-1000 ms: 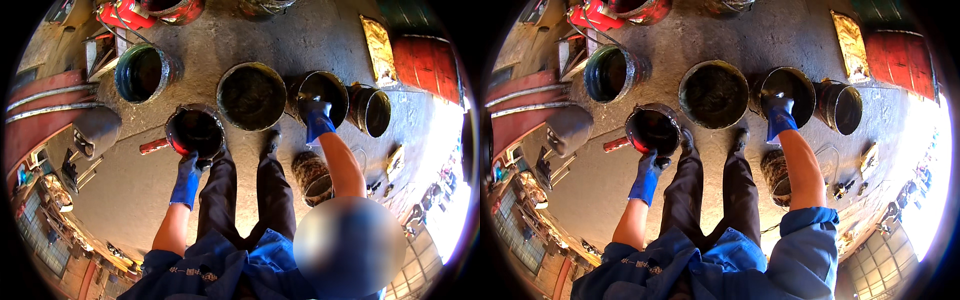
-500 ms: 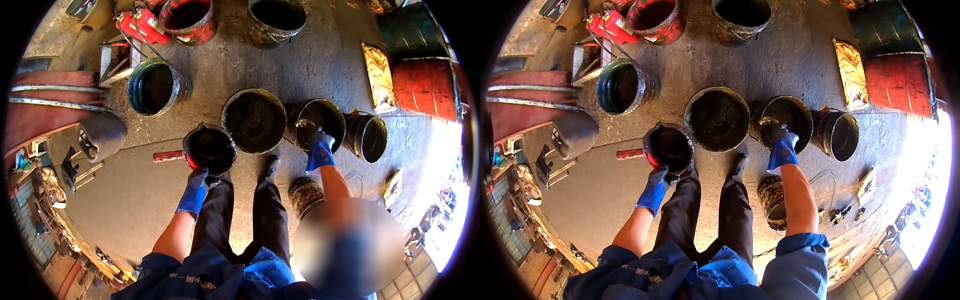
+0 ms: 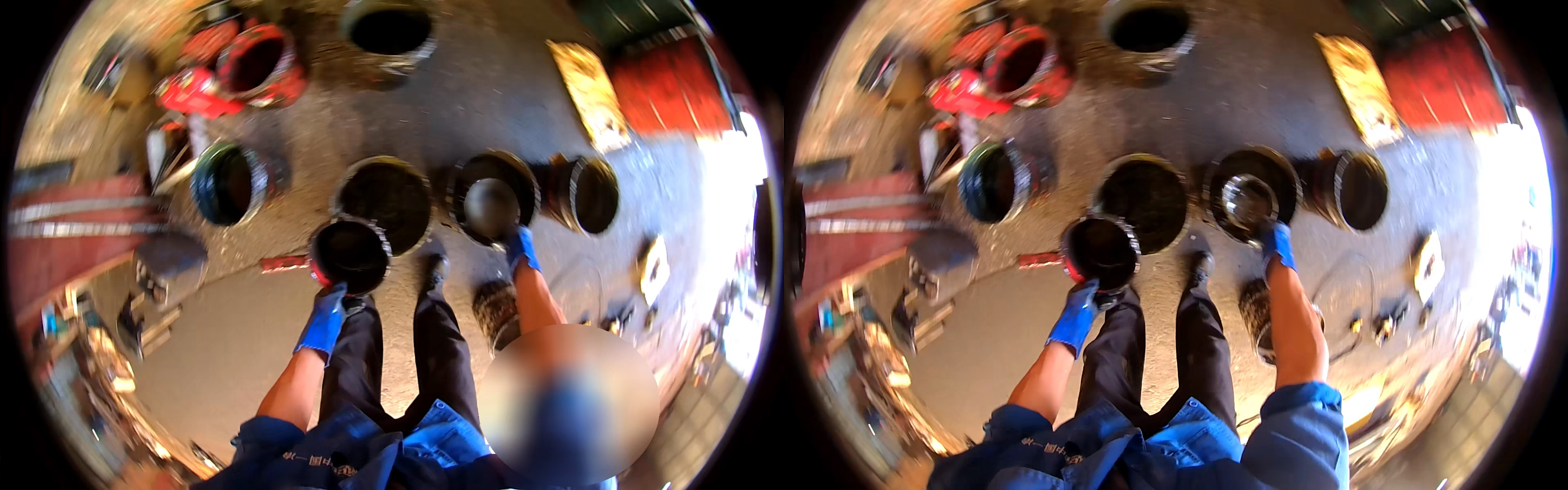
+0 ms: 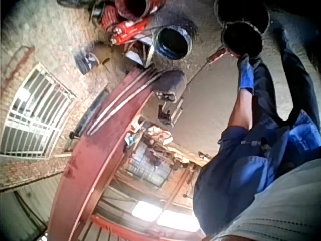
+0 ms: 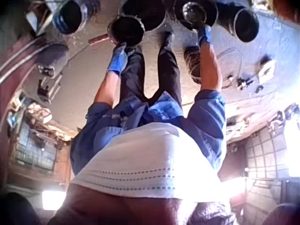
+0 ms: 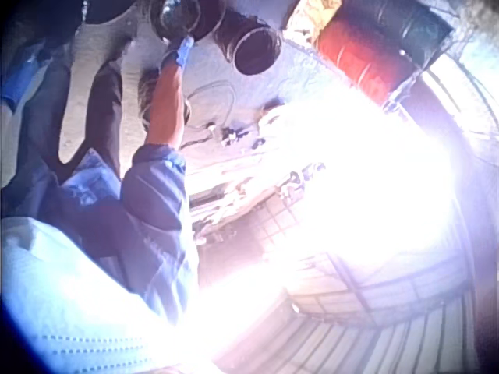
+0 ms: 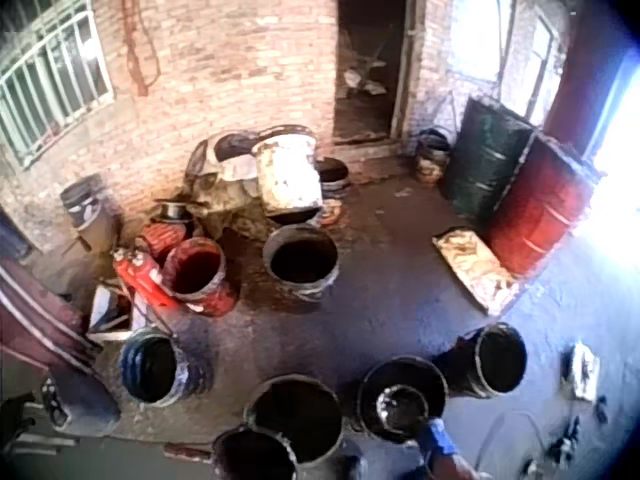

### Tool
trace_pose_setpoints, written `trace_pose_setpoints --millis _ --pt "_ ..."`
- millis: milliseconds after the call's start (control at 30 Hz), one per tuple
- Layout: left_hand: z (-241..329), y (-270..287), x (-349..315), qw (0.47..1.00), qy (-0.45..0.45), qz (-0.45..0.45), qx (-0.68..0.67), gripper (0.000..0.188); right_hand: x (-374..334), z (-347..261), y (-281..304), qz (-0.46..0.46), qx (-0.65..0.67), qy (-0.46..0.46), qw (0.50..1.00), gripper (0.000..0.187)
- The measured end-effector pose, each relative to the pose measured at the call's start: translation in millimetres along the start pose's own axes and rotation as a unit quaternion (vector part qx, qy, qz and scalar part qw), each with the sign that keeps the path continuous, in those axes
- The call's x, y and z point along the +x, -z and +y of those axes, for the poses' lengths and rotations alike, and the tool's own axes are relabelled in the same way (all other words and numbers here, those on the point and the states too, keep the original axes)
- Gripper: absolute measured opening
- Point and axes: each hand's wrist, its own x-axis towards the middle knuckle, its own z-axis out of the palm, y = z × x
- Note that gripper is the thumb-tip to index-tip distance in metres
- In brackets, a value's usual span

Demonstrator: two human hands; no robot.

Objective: The person scoops a dark liquid from a bucket using a small red container and pours it into another bucket. They repeat this process multiple times, transferring the liquid between different buckets on the floor.

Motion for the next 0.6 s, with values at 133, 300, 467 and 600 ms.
trace_pose_setpoints --millis 133,300,467,600 --pt "44.6 -28.7 -45.0 0.990 0.023 0.101 0.097 0.030 -81.1 -92.1 -24.4 -0.034 0.216 -0.050 0.975 0.025" --pt "23.3 -67.5 -8.5 0.974 -0.059 -0.010 0.220 0.024 -82.6 -52.0 -4.4 -0.043 0.158 0.183 0.969 0.020" --pt "40.4 -107.1 -26.9 0.989 0.059 0.086 0.110 0.026 -91.8 -38.0 -29.7 -0.120 0.369 0.033 0.921 0.024" --pt "41.9 -108.4 -24.8 0.994 0.057 0.089 0.035 0.027 -91.9 -22.9 -37.1 -0.126 0.306 0.098 0.938 0.024"
